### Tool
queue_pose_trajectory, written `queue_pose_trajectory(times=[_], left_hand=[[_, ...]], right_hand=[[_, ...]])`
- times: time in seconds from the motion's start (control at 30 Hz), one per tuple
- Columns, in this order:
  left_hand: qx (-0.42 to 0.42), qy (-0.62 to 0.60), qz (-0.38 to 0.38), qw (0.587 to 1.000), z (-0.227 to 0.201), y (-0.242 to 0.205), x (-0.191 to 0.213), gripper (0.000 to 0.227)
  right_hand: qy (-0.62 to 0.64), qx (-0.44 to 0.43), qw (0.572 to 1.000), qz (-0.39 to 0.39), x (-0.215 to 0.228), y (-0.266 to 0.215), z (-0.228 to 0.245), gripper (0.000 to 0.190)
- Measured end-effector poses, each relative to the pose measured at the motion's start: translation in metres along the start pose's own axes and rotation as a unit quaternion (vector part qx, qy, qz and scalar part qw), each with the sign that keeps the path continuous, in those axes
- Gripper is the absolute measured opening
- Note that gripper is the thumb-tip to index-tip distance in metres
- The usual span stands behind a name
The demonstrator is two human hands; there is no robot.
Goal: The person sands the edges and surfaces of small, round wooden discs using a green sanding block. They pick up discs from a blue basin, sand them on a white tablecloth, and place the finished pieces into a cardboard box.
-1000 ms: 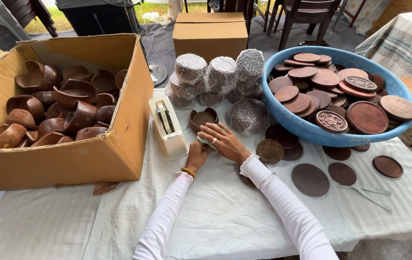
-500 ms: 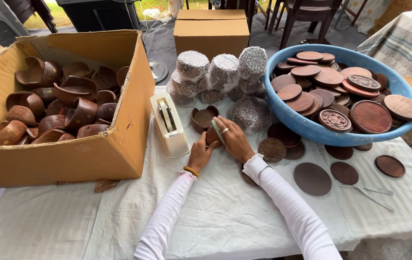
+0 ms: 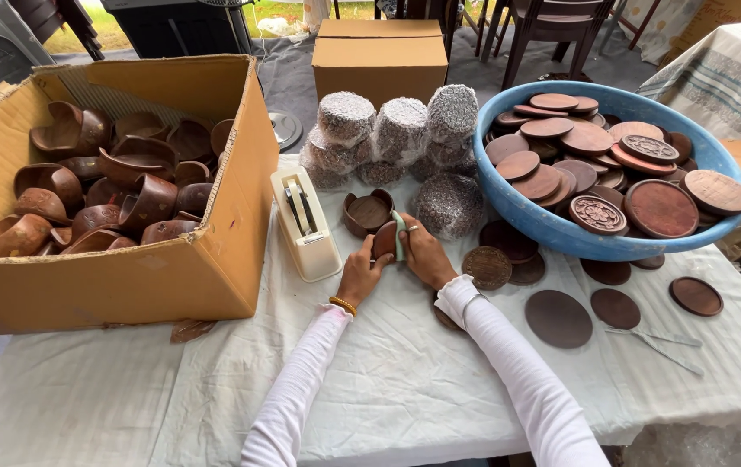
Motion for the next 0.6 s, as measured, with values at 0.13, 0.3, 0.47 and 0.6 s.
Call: queue_pose_trajectory(times=[0.13,0.3,0.47,0.6], left_hand=[[-0.026,-0.014,-0.015,0.999,0.01,0.002,-0.002,0.037],[-0.039,-0.052,0.004,0.998,0.024,0.002,-0.012,0.026],[-0.038,-0.06,0.003,0.997,0.004,0.003,-0.001,0.031],[-0.001,-0.03,-0.011,0.999,0.002,0.005,0.004,0.04]], right_hand=[[-0.093,0.253,0.959,-0.083,0.021,-0.006,0.061,0.06],[-0.19,0.33,0.922,-0.066,0.02,-0.016,0.085,0.066],[-0.037,0.239,0.968,-0.063,0.023,-0.012,0.064,0.044],[0.133,0.087,0.987,-0.022,0.001,0.006,-0.001,0.031]])
Point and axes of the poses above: each hand's wrist, its own y-axis towards the middle knuckle, its own x-axis out of the back of the hand, z = x × y, the point moved 6 cm from there along y, towards the middle knuckle
